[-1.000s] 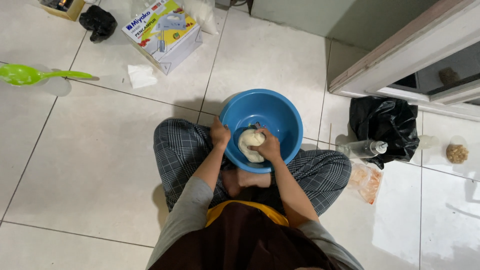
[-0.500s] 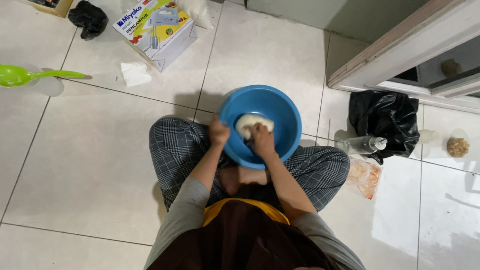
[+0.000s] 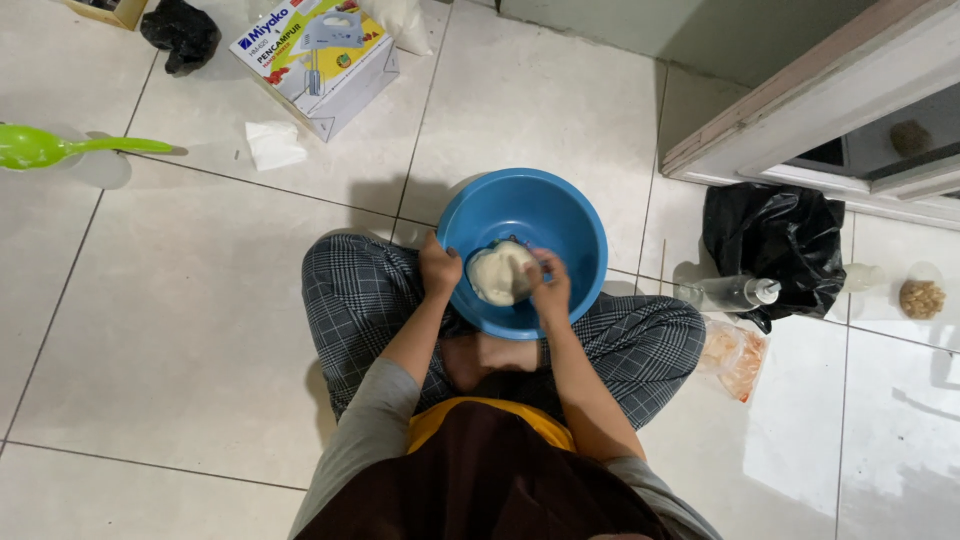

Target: Kneading a ball of dough in a blue plastic bowl while sitting on the floor.

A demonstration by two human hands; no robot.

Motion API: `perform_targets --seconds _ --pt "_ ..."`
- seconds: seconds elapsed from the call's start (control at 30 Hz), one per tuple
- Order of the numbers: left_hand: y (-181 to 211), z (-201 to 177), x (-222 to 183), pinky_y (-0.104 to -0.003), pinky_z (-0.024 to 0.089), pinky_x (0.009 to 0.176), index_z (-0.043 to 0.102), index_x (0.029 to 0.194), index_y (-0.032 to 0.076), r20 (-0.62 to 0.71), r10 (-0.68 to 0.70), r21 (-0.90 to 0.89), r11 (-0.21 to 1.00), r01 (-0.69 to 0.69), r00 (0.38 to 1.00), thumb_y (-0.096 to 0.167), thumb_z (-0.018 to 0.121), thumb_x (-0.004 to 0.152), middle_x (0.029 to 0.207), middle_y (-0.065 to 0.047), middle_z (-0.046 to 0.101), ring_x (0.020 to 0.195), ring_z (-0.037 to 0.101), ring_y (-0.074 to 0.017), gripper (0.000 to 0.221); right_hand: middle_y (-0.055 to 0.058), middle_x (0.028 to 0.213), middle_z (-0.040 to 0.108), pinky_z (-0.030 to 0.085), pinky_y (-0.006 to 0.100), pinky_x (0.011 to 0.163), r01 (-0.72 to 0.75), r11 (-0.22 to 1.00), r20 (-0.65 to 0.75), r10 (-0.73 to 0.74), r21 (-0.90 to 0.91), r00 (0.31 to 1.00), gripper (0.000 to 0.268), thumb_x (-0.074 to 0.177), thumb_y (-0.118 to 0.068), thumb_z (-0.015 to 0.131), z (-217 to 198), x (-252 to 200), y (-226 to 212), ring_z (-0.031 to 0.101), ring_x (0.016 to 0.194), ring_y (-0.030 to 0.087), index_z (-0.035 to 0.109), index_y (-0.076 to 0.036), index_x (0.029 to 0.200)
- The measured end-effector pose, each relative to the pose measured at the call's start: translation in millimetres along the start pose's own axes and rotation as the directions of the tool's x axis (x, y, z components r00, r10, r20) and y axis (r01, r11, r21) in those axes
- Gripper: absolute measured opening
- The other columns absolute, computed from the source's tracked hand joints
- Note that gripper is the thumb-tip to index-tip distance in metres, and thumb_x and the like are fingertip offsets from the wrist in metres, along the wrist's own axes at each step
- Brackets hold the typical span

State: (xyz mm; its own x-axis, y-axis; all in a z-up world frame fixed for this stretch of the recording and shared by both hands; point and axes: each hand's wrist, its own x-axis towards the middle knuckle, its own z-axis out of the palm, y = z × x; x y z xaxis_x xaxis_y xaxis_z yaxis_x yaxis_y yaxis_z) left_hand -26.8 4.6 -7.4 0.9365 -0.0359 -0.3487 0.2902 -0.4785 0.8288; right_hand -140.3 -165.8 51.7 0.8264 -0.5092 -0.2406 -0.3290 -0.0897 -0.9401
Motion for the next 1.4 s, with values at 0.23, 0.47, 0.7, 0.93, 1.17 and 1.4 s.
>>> perform_targets --seconds 0.23,0.47,0.7,0.93,1.17,1.4 --pt "-23 17 17 -0.053 0.069 0.083 0.036 0.157 -0.012 -0.016 0.055 0.05 0.997 -0.054 0.998 0.003 0.056 0.104 0.131 -0.038 0.063 0.114 0.071 -0.0463 0.059 0.026 0.168 0.017 0.011 0.07 0.12 -0.499 0.811 -0.099 0.548 0.306 0.83 0.069 0.101 -0.047 0.063 -10 71 85 0.013 0.157 0.046 0.035 -0.026 0.16" --pt "-36 22 20 -0.047 0.069 0.073 0.039 0.153 -0.013 -0.075 0.083 0.087 0.993 -0.076 0.994 0.0 0.058 0.104 0.121 -0.034 0.067 0.103 0.075 -0.0409 0.054 0.026 0.146 0.056 0.032 0.057 0.12 -0.486 0.835 -0.074 0.519 0.259 0.851 0.06 0.107 -0.056 0.043 20 95 60 0.042 0.146 0.04 0.068 -0.01 0.136" --pt "-42 25 24 -0.044 0.069 0.077 0.043 0.15 -0.014 -0.079 0.109 0.143 0.985 -0.097 0.991 0.007 0.06 0.104 0.119 -0.032 0.069 0.102 0.075 -0.037 0.054 0.017 0.099 0.069 0.061 0.043 0.081 -0.372 0.916 -0.017 0.379 0.147 0.925 0.048 0.103 -0.048 0.056 44 70 9 0.068 0.09 0.026 0.078 -0.007 0.116" --pt "-42 21 22 -0.049 0.068 0.071 0.049 0.144 -0.015 -0.109 0.162 0.109 0.983 -0.15 0.981 0.015 0.06 0.106 0.112 -0.034 0.07 0.098 0.075 -0.0422 0.049 0.007 0.102 0.075 0.056 0.051 0.092 0.213 0.706 0.148 -0.153 -0.676 0.977 0.031 0.095 -0.051 0.061 66 55 12 0.071 0.101 0.034 0.081 -0.029 0.103" --pt "-29 12 13 -0.056 0.066 0.084 0.043 0.15 -0.01 -0.062 0.057 0.024 0.998 -0.055 0.996 0.019 0.053 0.111 0.125 -0.033 0.067 0.11 0.072 -0.0444 0.05 0.005 0.09 0.066 0.051 0.054 0.084 0.541 0.291 0.33 -0.541 -0.789 0.773 0.031 0.093 -0.047 0.066 82 29 0 0.064 0.101 0.032 0.076 -0.018 0.088" --pt "-22 4 13 -0.051 0.065 0.068 0.054 0.134 -0.006 -0.044 0.079 0.019 0.997 -0.079 0.996 0.018 0.053 0.11 0.106 -0.03 0.07 0.094 0.075 -0.0448 0.034 0.016 0.159 0.036 0.046 0.066 0.098 0.552 0.266 0.41 -0.44 -0.79 0.799 0.014 0.099 -0.03 0.063 92 11 -18 0.044 0.144 0.041 0.064 -0.021 0.109"
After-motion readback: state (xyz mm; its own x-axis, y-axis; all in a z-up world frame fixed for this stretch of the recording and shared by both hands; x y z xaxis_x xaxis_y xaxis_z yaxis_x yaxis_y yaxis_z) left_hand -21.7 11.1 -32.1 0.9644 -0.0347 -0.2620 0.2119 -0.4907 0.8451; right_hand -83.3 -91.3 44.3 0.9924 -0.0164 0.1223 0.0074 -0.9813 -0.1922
